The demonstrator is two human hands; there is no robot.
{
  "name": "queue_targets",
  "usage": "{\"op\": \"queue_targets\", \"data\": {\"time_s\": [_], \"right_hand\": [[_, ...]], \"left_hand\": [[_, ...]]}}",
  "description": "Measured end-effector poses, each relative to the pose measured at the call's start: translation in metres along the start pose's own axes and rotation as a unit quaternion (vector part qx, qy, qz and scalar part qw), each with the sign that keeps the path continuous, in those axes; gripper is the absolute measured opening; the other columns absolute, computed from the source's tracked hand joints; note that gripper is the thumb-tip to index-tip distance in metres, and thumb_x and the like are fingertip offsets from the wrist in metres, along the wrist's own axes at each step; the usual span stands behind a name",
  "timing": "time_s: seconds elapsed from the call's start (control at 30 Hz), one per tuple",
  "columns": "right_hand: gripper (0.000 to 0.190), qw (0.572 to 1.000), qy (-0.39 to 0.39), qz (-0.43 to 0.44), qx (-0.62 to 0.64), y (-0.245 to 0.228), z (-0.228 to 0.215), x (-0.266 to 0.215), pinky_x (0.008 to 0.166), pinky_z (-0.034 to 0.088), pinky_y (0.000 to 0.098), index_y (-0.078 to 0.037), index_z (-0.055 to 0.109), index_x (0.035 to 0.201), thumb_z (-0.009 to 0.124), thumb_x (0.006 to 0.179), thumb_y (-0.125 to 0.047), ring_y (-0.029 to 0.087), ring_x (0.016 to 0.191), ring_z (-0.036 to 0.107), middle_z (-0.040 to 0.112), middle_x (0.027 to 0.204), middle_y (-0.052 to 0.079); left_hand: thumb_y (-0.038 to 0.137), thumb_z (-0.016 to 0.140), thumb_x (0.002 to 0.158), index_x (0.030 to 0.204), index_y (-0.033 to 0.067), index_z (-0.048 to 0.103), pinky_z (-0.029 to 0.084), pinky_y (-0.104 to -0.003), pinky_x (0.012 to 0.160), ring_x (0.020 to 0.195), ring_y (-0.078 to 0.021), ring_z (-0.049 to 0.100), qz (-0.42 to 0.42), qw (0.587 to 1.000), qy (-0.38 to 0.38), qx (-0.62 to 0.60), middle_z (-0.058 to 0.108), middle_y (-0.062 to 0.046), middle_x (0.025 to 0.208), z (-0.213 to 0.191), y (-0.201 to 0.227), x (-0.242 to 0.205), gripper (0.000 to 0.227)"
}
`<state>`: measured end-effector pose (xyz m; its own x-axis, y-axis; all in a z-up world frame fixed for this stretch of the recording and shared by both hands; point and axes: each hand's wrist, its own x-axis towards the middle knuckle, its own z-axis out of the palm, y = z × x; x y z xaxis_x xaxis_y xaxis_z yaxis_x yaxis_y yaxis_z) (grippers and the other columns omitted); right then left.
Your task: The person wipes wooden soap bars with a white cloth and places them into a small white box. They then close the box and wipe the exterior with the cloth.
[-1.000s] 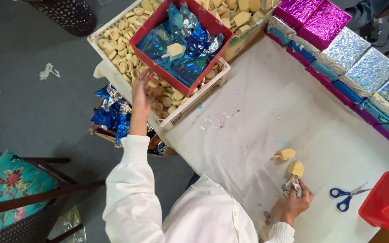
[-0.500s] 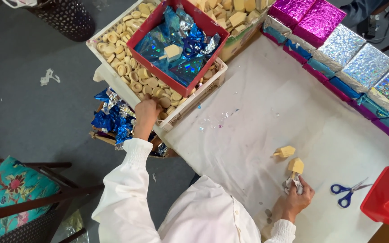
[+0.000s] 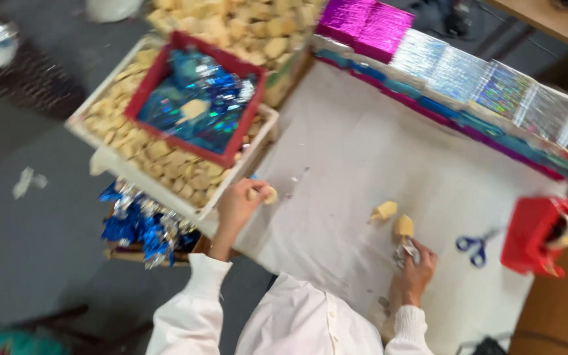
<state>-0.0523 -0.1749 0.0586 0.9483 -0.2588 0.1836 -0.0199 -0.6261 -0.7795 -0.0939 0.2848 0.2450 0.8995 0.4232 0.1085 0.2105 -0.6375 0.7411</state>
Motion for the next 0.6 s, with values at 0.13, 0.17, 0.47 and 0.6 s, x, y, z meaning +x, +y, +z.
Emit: {"op": "queue_targets", "data": {"time_s": [0.13,0.17,0.47,0.6], "right_hand": [[0.042,1.0,0.012,0.015,0.005,-0.012,-0.009,-0.001,0.1,0.049,0.0409,-0.009,0.075,0.121,0.069,0.082,0.005,0.033,0.114,0.062,0.065,0.119,0.015],[0.045,0.999,0.005,0.02,0.025,-0.017,-0.012,-0.001,0.099,0.05,0.0398,-0.01,0.075,0.12,0.066,0.08,0.008,0.032,0.113,0.063,0.065,0.118,0.014],[0.045,0.998,0.01,0.038,0.042,-0.028,-0.013,0.002,0.09,0.054,0.0374,-0.012,0.074,0.117,0.066,0.078,0.008,0.031,0.106,0.068,0.066,0.115,0.01],[0.041,0.999,0.005,0.036,0.038,-0.037,-0.015,0.003,0.088,0.054,0.037,-0.013,0.073,0.118,0.07,0.081,0.005,0.03,0.105,0.069,0.066,0.115,0.009]], "left_hand": [[0.037,0.08,0.084,0.095,0.0186,0.08,0.053,-0.037,0.071,0.083,-0.0222,0.071,0.021,0.987,-0.145,-0.061,0.075,0.0,0.092,0.104,0.038,0.004,0.022],[0.037,0.081,0.083,0.094,0.0182,0.08,0.054,-0.036,0.071,0.081,-0.0226,0.071,0.042,0.978,-0.19,-0.069,0.075,0.0,0.093,0.131,0.054,-0.001,0.022],[0.02,0.074,0.094,0.103,0.013,0.07,0.057,-0.037,0.073,0.089,-0.0235,0.072,0.426,0.878,-0.212,-0.043,0.072,0.001,0.115,0.306,0.059,-0.05,0.012],[0.022,0.079,0.082,0.104,0.0177,0.074,0.059,-0.036,0.073,0.087,-0.0242,0.072,0.342,0.905,-0.244,-0.069,0.071,0.001,0.121,0.302,0.044,-0.064,0.024]]}}
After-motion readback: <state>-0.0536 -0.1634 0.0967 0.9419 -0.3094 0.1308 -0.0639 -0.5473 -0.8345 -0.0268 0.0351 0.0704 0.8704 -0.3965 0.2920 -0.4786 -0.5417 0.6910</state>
